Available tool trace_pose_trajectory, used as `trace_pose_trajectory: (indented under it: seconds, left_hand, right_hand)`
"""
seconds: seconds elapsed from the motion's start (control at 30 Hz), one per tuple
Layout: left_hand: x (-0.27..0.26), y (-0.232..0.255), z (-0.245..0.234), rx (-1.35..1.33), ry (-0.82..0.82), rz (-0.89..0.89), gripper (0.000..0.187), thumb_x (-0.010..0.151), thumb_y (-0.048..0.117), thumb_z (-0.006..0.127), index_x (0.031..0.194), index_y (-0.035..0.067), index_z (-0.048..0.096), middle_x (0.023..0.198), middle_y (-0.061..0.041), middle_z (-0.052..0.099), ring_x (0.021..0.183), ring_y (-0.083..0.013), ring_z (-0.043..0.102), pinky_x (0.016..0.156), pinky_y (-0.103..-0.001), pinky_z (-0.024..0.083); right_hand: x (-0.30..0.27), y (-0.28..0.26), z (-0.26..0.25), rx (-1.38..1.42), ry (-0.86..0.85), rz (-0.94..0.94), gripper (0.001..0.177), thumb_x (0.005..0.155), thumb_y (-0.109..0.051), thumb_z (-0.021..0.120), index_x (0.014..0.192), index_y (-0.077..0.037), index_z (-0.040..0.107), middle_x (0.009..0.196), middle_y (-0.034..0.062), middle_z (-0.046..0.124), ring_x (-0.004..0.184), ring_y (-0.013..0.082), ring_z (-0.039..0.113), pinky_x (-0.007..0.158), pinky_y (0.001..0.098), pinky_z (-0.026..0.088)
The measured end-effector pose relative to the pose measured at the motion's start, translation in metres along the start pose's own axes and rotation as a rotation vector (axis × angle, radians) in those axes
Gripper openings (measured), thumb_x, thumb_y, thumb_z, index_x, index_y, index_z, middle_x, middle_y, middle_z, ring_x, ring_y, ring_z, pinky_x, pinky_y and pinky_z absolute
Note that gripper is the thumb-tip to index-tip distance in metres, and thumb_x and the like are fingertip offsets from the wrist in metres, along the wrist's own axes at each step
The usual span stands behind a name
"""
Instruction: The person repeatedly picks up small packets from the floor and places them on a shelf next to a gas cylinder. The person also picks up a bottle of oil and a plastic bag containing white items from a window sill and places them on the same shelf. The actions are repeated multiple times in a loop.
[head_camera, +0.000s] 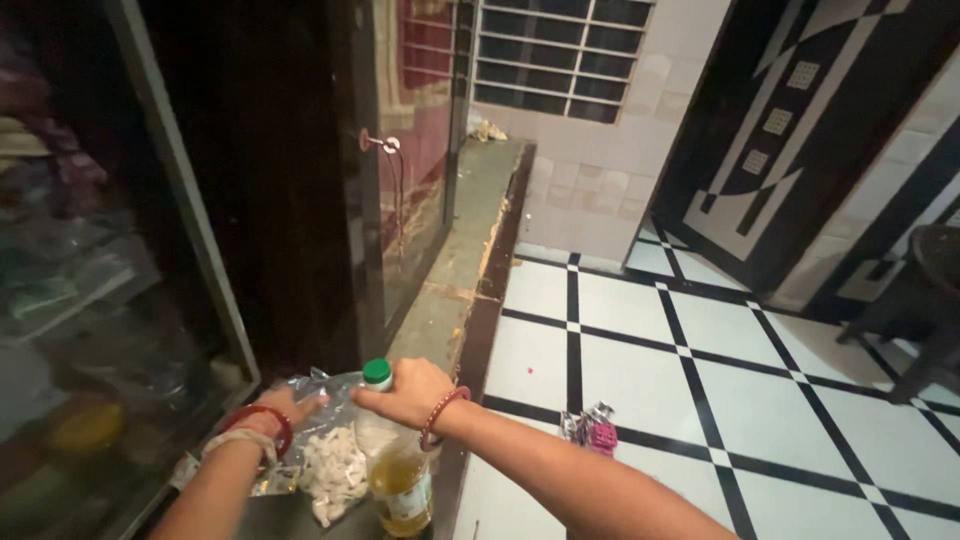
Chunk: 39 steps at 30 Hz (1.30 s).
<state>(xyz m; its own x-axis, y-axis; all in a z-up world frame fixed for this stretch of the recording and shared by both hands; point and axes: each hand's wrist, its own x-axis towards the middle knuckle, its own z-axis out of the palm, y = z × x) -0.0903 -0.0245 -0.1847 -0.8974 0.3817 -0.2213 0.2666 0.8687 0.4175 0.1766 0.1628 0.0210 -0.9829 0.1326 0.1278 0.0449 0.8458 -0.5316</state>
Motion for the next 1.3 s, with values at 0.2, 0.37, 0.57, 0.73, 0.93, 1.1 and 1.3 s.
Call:
trace_pose_trajectory:
  seconds: [0.2, 0.37, 0.57, 0.73, 0.93, 1.1, 1.3]
  left_hand:
    - [0.000, -0.024, 0.033, -0.247, 0.197, -0.232, 0.132, 0.071, 0.075, 0.076, 0.156, -0.012, 0.025, 0.148, -0.037, 0.046, 0.137, -0.0473, 0.050, 0.113, -0.050, 0.043]
    - [0.006, -0.031, 0.055, -0.268, 0.224, -0.254, 0.126, 0.073, 0.076, 0.075, 0.151, -0.015, 0.036, 0.151, -0.036, 0.048, 0.141, -0.0449, 0.051, 0.117, -0.049, 0.043]
    - [-0.003, -0.045, 0.066, -0.492, 0.300, -0.329, 0.131, 0.075, 0.060, 0.081, 0.158, -0.015, 0.013, 0.143, -0.041, 0.050, 0.133, -0.0475, 0.054, 0.112, -0.047, 0.045]
    - [-0.008, -0.063, 0.055, -0.660, 0.224, -0.414, 0.093, 0.076, 0.039, 0.087, 0.142, -0.012, 0.047, 0.127, -0.038, 0.065, 0.113, -0.0501, 0.068, 0.098, -0.053, 0.053]
    - [-0.014, -0.065, 0.066, -0.518, 0.236, -0.268, 0.064, 0.082, 0.038, 0.082, 0.127, -0.003, 0.066, 0.122, -0.028, 0.071, 0.112, -0.0421, 0.070, 0.098, -0.048, 0.053]
    - [-0.013, -0.066, 0.063, -0.497, 0.253, -0.226, 0.047, 0.088, 0.038, 0.077, 0.118, 0.003, 0.078, 0.120, -0.022, 0.075, 0.113, -0.0374, 0.070, 0.099, -0.044, 0.051]
    - [-0.013, -0.061, 0.043, -0.700, 0.126, -0.118, 0.051, 0.094, 0.039, 0.068, 0.125, -0.001, 0.068, 0.117, -0.023, 0.076, 0.100, -0.0358, 0.072, 0.086, -0.046, 0.056]
  right_hand:
    - [-0.011, 0.004, 0.000, 0.049, -0.019, -0.012, 0.058, 0.078, -0.066, 0.067, 0.078, -0.008, 0.077, 0.075, 0.0220, 0.072, 0.074, 0.0382, 0.072, 0.073, 0.0461, 0.058]
    - [-0.017, 0.008, 0.003, 0.080, -0.061, -0.015, 0.059, 0.079, -0.066, 0.065, 0.090, -0.009, 0.078, 0.077, 0.0210, 0.073, 0.077, 0.0374, 0.074, 0.077, 0.0441, 0.059]
    - [-0.012, 0.019, 0.009, 0.080, -0.088, -0.021, 0.058, 0.080, -0.066, 0.065, 0.092, -0.010, 0.078, 0.077, 0.0203, 0.074, 0.077, 0.0370, 0.074, 0.077, 0.0438, 0.059]
    - [-0.005, 0.027, 0.012, 0.051, -0.078, -0.030, 0.058, 0.082, -0.067, 0.063, 0.086, -0.011, 0.077, 0.078, 0.0193, 0.074, 0.078, 0.0367, 0.074, 0.078, 0.0443, 0.059]
    - [-0.005, 0.031, 0.018, 0.121, -0.056, -0.020, 0.055, 0.082, -0.066, 0.064, 0.090, -0.012, 0.076, 0.082, 0.0187, 0.075, 0.083, 0.0371, 0.073, 0.081, 0.0449, 0.058]
    - [-0.009, 0.034, 0.022, 0.156, -0.055, -0.014, 0.053, 0.083, -0.062, 0.065, 0.093, -0.012, 0.076, 0.084, 0.0177, 0.075, 0.084, 0.0362, 0.073, 0.081, 0.0431, 0.058]
    - [-0.013, 0.034, 0.028, 0.306, -0.010, 0.043, 0.042, 0.077, -0.050, 0.072, 0.090, -0.010, 0.077, 0.082, 0.0152, 0.076, 0.081, 0.0307, 0.076, 0.080, 0.0394, 0.058]
